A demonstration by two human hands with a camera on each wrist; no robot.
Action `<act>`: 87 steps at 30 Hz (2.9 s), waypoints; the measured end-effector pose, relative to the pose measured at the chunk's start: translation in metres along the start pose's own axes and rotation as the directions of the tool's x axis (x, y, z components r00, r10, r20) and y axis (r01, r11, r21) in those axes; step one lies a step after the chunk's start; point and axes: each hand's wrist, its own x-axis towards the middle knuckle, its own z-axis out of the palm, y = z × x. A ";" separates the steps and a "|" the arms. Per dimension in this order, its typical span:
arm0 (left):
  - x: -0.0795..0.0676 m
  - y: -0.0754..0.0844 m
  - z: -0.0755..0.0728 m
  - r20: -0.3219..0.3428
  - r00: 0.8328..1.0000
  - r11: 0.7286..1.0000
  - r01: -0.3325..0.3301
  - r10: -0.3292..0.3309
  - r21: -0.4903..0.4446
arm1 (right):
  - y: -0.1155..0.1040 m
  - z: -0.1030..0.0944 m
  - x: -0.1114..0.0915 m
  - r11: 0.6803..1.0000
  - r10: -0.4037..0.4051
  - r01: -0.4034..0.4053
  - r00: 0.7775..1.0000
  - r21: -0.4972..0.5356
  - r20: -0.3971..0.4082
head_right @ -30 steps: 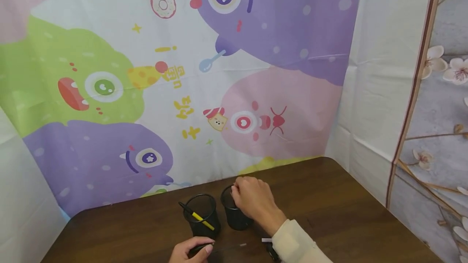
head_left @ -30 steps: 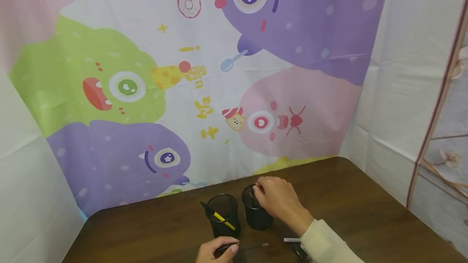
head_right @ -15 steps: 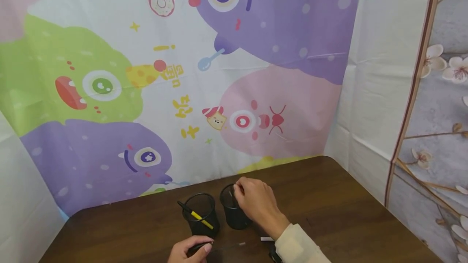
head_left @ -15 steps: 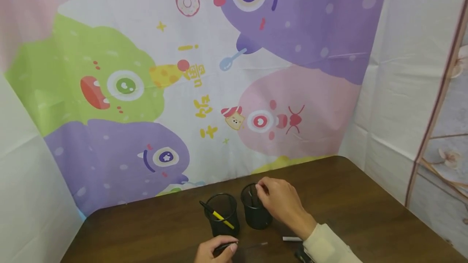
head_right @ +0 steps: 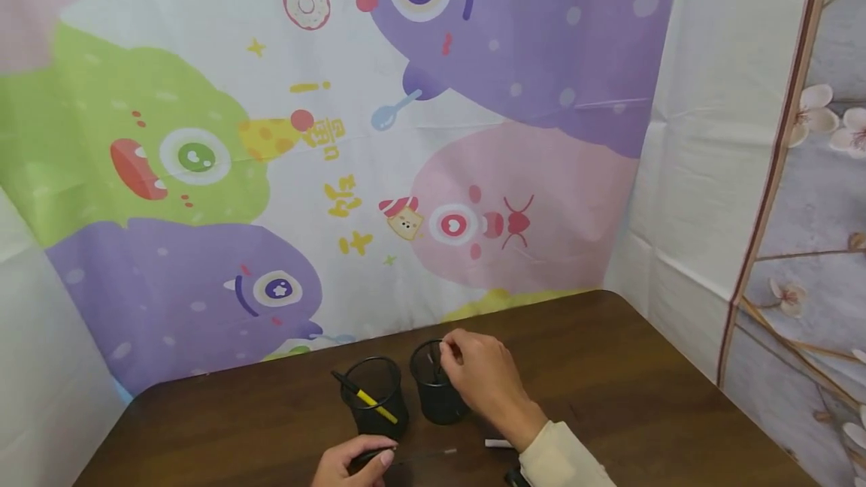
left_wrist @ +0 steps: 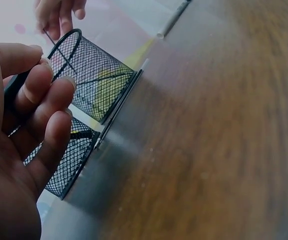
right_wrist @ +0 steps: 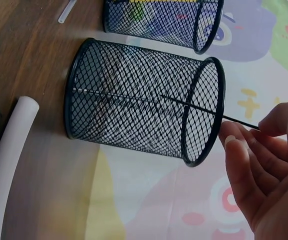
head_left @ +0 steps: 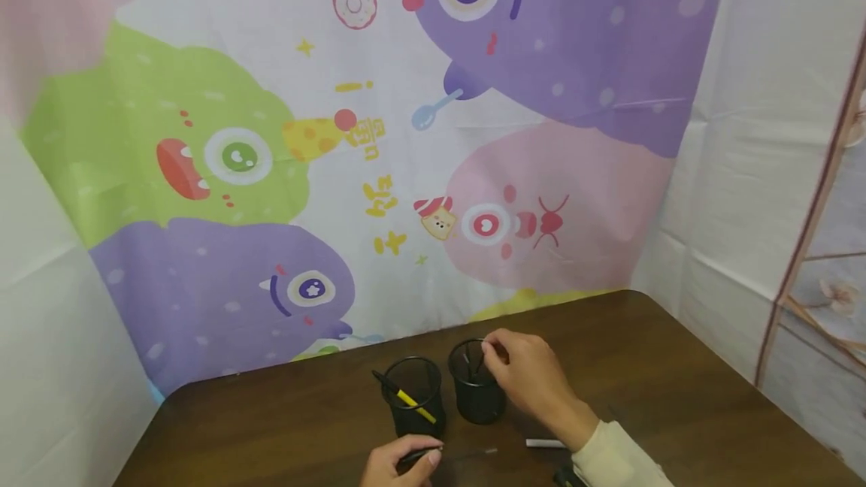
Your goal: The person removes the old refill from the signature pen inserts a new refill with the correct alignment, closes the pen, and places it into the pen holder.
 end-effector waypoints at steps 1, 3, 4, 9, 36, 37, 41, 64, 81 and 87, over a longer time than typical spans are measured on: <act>0.000 0.000 0.000 0.000 1.000 1.000 -0.002 0.002 -0.004 | 0.001 -0.001 -0.001 1.000 0.000 0.000 1.000 0.008 -0.009; 0.000 -0.001 0.000 0.003 1.000 1.000 -0.003 0.003 -0.009 | 0.005 -0.002 -0.003 1.000 -0.003 0.004 1.000 0.028 -0.024; 0.000 -0.001 0.000 0.005 1.000 1.000 -0.002 0.002 -0.012 | 0.006 -0.002 -0.003 0.999 -0.005 0.006 1.000 0.037 -0.028; 0.001 -0.001 -0.002 0.016 1.000 1.000 0.003 -0.003 -0.027 | 0.011 -0.005 -0.007 0.997 -0.026 0.028 0.999 0.073 -0.041; 0.001 0.001 0.000 0.009 1.000 1.000 0.004 -0.004 -0.007 | 0.017 -0.015 -0.019 0.952 -0.068 0.127 0.975 0.277 -0.212; 0.001 0.001 0.000 0.010 1.000 1.000 -0.002 0.002 -0.010 | 0.018 -0.015 -0.020 0.953 -0.066 0.126 0.974 0.276 -0.215; 0.001 0.000 0.000 0.014 0.999 1.000 -0.031 0.031 -0.006 | 0.018 -0.016 -0.021 0.952 -0.058 0.118 0.975 0.282 -0.213; 0.002 -0.002 0.001 0.004 1.000 1.000 -0.022 0.022 -0.002 | -0.003 -0.023 -0.040 0.749 0.125 -0.138 0.990 0.647 0.067; 0.006 -0.012 0.001 -0.033 0.986 0.979 -0.160 0.165 0.130 | -0.011 -0.019 -0.049 0.731 0.063 -0.185 0.977 0.657 0.205; 0.006 -0.011 0.001 -0.051 0.983 0.978 -0.170 0.177 0.120 | -0.014 -0.015 -0.049 0.724 0.045 -0.216 0.962 0.655 0.268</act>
